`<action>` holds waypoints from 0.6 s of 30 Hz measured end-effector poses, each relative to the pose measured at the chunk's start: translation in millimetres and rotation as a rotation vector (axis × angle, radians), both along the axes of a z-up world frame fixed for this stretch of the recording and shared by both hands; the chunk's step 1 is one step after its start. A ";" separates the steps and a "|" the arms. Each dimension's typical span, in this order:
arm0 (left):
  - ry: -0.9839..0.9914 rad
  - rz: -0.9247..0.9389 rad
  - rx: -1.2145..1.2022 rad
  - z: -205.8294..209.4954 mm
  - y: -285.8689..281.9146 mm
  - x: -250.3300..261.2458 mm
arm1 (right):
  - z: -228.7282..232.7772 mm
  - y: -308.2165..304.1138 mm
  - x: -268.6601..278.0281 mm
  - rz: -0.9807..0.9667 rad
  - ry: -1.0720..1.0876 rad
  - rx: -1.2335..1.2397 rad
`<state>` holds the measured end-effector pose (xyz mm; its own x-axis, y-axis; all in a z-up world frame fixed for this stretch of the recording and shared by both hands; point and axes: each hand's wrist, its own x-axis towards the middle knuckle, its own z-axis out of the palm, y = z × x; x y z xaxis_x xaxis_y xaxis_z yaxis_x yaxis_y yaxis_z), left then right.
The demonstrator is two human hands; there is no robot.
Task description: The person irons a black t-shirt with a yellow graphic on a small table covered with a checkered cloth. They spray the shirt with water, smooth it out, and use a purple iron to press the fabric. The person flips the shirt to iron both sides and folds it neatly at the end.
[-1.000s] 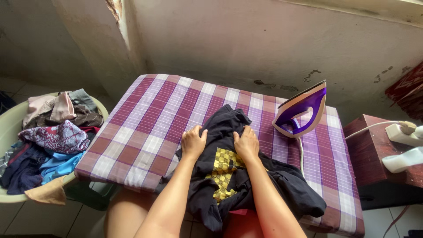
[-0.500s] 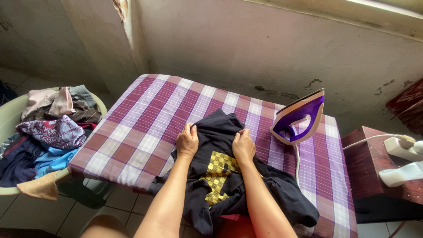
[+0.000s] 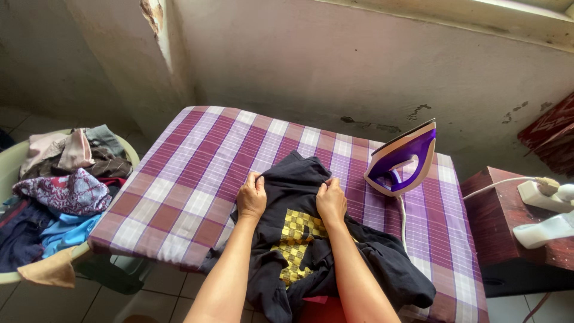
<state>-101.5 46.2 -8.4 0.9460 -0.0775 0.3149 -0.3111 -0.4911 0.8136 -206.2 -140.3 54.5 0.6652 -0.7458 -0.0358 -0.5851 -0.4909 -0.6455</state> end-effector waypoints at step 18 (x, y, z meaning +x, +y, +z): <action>0.088 -0.052 0.069 10.4 0.3 -2.9 | 6.6 -0.6 -1.1 0.019 0.105 -0.053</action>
<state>-104.4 46.5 2.0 0.9638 -0.1461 0.2231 -0.2667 -0.5316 0.8039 -207.2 -140.9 61.1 0.6740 -0.7358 -0.0666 -0.6383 -0.5346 -0.5539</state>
